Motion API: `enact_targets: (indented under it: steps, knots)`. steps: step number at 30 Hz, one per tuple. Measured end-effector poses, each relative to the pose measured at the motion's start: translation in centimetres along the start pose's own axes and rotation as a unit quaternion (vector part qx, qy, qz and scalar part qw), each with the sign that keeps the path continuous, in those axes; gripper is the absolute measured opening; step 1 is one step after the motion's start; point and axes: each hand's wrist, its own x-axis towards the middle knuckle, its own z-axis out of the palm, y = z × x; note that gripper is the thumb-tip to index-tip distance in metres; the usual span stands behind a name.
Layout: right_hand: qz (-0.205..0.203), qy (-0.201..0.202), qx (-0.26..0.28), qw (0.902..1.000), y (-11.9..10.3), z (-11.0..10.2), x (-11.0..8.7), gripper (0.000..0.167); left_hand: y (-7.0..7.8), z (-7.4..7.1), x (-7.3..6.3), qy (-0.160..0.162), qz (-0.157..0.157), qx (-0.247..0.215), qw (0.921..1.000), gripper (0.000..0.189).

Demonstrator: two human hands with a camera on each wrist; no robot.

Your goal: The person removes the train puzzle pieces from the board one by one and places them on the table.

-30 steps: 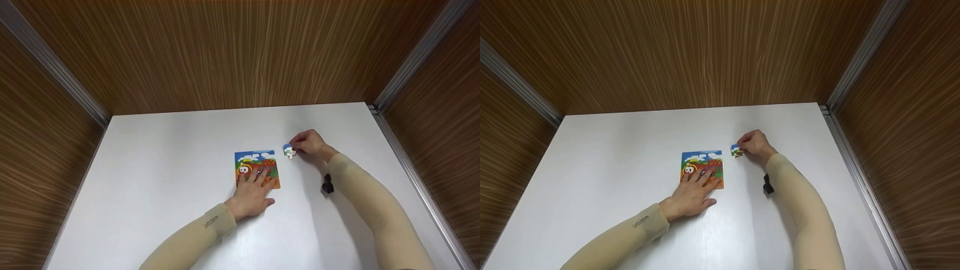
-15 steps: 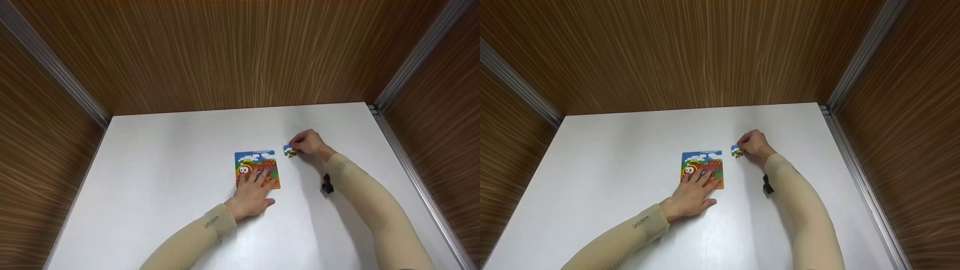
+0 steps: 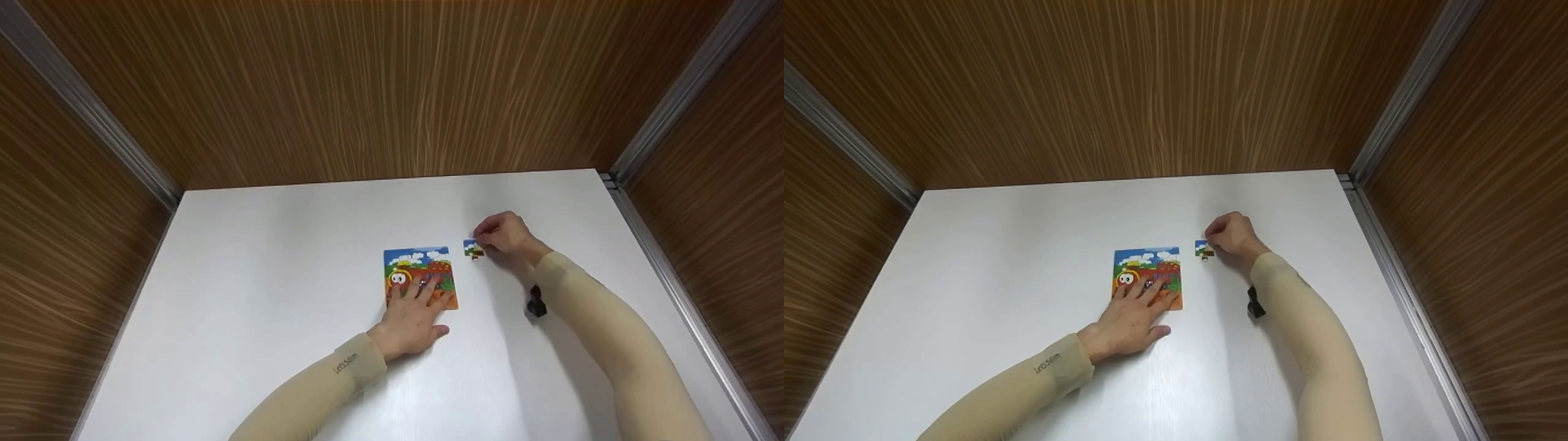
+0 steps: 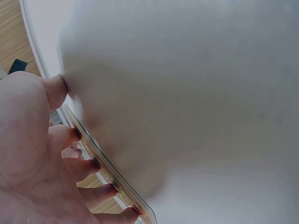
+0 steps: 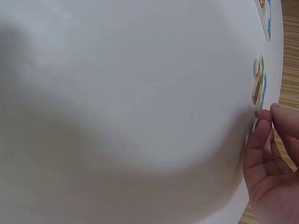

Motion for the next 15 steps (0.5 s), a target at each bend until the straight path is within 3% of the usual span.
enact_targets:
  steps: [7,15]
  knots:
    - [-0.031,0.003,-0.011,0.9995,-1.1,0.3,-0.3,0.022,0.0,-0.1,-0.1,-0.002,-0.001,-0.001,1.0,0.074]
    - [-0.078,-0.018,-0.039,0.996,-3.9,1.7,-0.8,0.027,0.0,-0.2,0.0,-0.001,0.003,-0.003,1.0,0.075]
